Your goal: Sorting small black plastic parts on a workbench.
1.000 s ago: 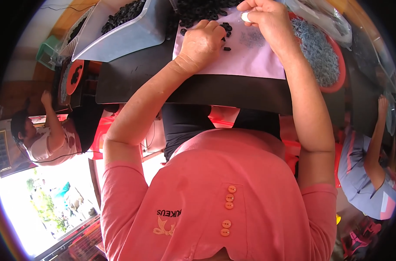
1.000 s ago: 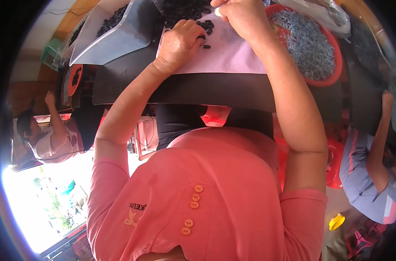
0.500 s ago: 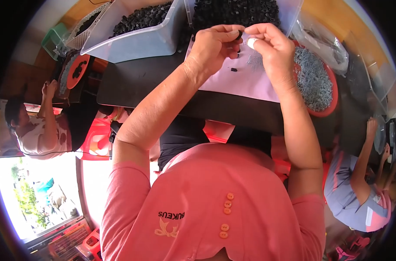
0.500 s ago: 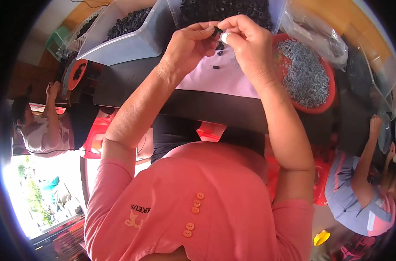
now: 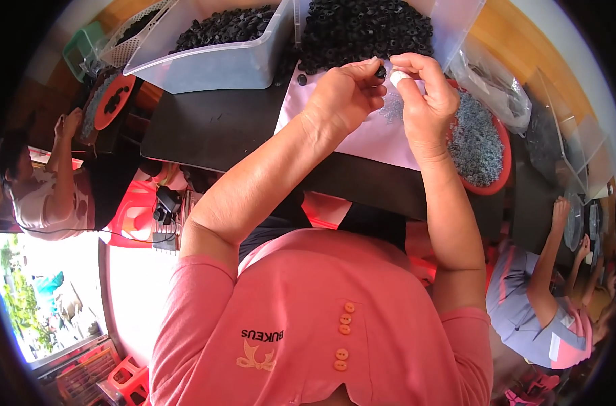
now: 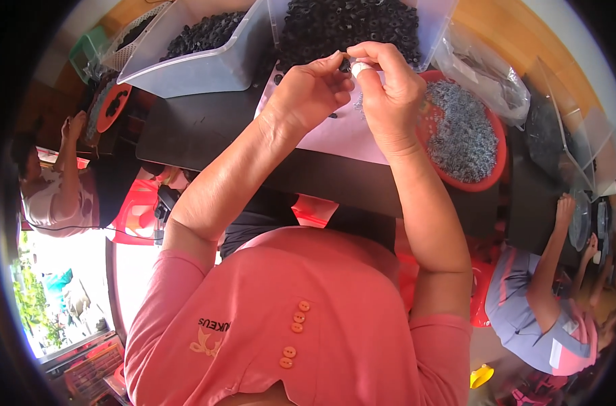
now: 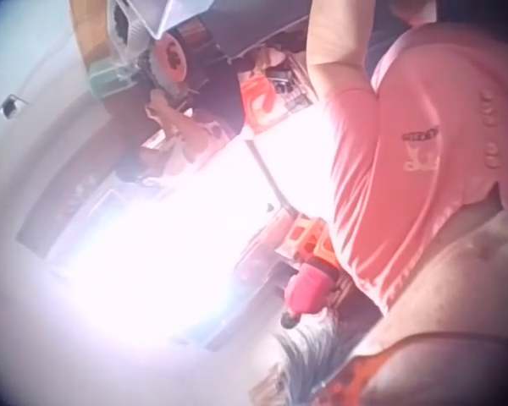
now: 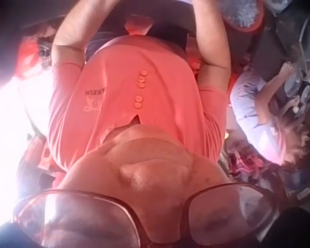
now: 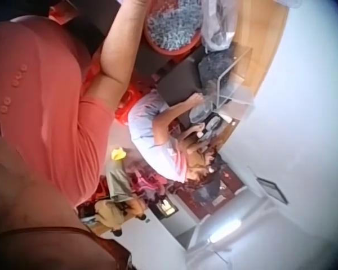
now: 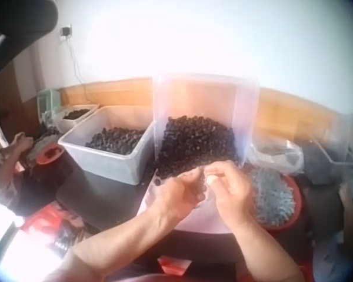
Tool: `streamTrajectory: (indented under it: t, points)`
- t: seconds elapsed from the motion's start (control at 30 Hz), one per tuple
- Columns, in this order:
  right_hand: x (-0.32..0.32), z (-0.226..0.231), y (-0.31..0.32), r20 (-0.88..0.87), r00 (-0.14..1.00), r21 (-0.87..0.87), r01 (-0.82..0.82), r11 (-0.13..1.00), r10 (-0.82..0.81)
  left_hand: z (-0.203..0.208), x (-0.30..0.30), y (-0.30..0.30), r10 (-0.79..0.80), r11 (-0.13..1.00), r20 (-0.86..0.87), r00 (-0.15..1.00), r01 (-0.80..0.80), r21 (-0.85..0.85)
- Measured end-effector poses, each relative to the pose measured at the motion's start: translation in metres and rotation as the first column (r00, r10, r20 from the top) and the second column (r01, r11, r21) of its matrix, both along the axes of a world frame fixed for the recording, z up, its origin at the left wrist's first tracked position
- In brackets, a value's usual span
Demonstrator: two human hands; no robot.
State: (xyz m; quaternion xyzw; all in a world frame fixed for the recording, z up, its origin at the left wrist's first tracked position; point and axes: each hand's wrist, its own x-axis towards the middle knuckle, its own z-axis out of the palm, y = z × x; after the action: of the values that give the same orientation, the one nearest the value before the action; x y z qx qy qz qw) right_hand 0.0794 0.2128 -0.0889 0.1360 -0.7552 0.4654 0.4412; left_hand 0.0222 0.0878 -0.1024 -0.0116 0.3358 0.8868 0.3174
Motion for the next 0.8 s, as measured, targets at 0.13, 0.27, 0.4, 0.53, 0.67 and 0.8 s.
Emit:
streamTrajectory:
  t: [0.13,0.27,0.4,0.53,0.67,0.8]
  points:
    - [-0.001,0.000,0.001,0.015,1.000,0.002,0.002,1.000,-0.002,-0.001,0.002,-0.008,-0.046,0.999,-0.021,0.999,0.046,0.007]
    - [-0.001,0.001,0.000,0.023,1.000,0.034,-0.007,0.999,0.007,-0.004,0.002,-0.018,-0.155,0.988,-0.128,0.980,0.154,-0.013]
    - [-0.003,-0.002,0.002,0.034,0.999,0.042,-0.039,0.998,0.038,-0.001,0.005,-0.022,-0.164,0.982,-0.213,0.963,0.138,-0.132]
    - [-0.003,-0.005,-0.001,0.063,0.995,0.054,-0.084,0.995,0.081,0.004,0.006,-0.029,-0.196,0.954,-0.272,0.942,0.119,-0.277]
    - [-0.008,-0.004,-0.003,-0.164,0.986,0.414,0.048,0.909,0.023,0.004,-0.001,-0.036,-0.127,0.964,-0.298,0.946,0.047,-0.263]
    - [-0.003,0.002,-0.009,-0.039,0.999,0.388,-0.007,0.922,0.024,0.005,-0.010,-0.044,-0.149,0.950,-0.361,0.920,0.032,-0.310]
